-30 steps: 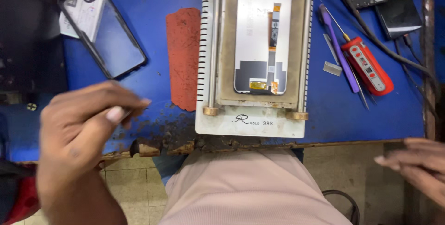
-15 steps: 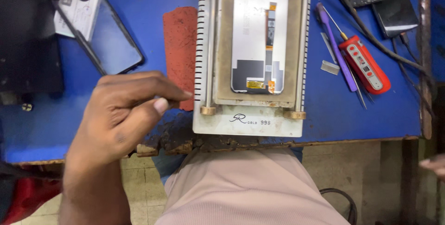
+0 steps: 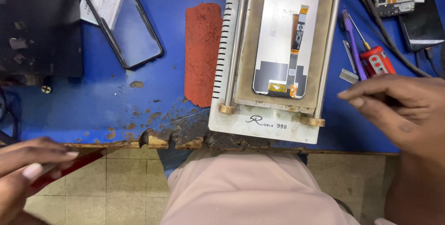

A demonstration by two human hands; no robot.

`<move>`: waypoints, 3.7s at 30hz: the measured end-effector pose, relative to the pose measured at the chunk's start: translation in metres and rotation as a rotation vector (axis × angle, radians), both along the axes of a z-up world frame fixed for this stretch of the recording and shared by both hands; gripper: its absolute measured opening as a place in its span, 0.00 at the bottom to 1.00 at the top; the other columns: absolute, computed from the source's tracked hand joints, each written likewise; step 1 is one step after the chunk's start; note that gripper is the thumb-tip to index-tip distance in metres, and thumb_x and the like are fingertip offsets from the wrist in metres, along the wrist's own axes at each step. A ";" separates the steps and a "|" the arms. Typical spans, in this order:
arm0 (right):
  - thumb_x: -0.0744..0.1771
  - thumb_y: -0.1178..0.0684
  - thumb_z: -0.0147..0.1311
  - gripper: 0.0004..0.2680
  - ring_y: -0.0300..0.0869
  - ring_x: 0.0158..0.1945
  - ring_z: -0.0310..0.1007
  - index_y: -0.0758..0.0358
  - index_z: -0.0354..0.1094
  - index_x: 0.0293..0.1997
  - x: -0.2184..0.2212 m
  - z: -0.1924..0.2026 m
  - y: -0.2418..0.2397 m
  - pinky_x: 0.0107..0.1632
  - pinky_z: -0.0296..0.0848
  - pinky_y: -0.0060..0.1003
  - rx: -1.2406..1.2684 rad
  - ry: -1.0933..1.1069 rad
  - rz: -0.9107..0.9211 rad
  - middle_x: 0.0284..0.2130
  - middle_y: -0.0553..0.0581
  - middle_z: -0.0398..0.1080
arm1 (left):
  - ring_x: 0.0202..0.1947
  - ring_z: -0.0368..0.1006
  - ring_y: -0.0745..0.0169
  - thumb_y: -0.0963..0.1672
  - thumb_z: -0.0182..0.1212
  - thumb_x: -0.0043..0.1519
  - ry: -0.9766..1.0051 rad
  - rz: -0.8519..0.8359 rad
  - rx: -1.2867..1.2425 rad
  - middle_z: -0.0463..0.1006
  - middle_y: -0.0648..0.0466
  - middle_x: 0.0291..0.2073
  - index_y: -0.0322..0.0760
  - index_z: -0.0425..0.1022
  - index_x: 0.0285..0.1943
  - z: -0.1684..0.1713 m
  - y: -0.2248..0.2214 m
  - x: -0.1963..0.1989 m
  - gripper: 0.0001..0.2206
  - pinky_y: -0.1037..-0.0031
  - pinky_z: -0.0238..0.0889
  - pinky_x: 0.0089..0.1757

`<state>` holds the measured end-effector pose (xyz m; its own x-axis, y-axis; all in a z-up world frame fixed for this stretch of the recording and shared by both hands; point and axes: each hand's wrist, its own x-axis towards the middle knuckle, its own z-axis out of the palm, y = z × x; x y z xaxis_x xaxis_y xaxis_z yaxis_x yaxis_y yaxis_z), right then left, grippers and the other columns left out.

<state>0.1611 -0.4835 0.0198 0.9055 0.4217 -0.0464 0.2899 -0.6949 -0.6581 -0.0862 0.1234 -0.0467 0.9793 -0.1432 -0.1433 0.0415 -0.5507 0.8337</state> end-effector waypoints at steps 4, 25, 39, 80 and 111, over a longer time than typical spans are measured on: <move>0.65 0.66 0.59 0.04 0.38 0.33 0.81 0.69 0.76 0.40 0.001 0.017 0.033 0.35 0.78 0.27 0.005 -0.059 0.086 0.31 0.60 0.78 | 0.31 0.76 0.59 0.44 0.39 0.65 -0.041 0.205 0.017 0.79 0.44 0.36 0.30 0.80 0.47 -0.027 0.011 -0.022 0.20 0.66 0.75 0.41; 0.69 0.57 0.51 0.06 0.36 0.32 0.69 0.61 0.74 0.45 -0.094 -0.134 -0.320 0.38 0.68 0.33 -0.277 0.028 0.093 0.34 0.54 0.76 | 0.29 0.77 0.60 0.41 0.51 0.55 -0.292 -0.142 -0.141 0.81 0.44 0.31 0.22 0.79 0.39 0.086 -0.186 0.182 0.13 0.72 0.70 0.33; 0.73 0.56 0.47 0.05 0.33 0.30 0.64 0.65 0.68 0.46 -0.016 -0.106 -0.204 0.37 0.65 0.29 0.086 -0.208 -0.367 0.38 0.55 0.74 | 0.31 0.74 0.65 0.38 0.61 0.66 -0.695 0.039 0.140 0.78 0.46 0.38 0.27 0.81 0.47 0.117 -0.192 0.188 0.06 0.77 0.65 0.33; 0.65 0.66 0.62 0.06 0.33 0.28 0.67 0.73 0.72 0.43 -0.012 -0.001 -0.019 0.32 0.65 0.23 0.232 -0.147 -0.384 0.29 0.56 0.71 | 0.50 0.73 0.51 0.36 0.65 0.60 -0.917 -0.369 0.456 0.77 0.53 0.49 0.39 0.83 0.51 0.082 -0.231 0.375 0.12 0.62 0.68 0.48; 0.62 0.57 0.64 0.06 0.36 0.31 0.75 0.65 0.77 0.39 -0.007 -0.006 -0.034 0.31 0.72 0.28 0.067 0.014 0.015 0.32 0.53 0.78 | 0.53 0.70 0.50 0.37 0.70 0.58 -0.969 -0.288 0.531 0.76 0.53 0.48 0.39 0.83 0.46 0.097 -0.219 0.333 0.09 0.64 0.68 0.48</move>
<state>0.1539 -0.5180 0.0143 0.8984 0.4381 -0.0302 0.2908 -0.6451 -0.7066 0.2464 -0.0957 0.0508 0.6516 -0.5271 0.5454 -0.6773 -0.7281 0.1055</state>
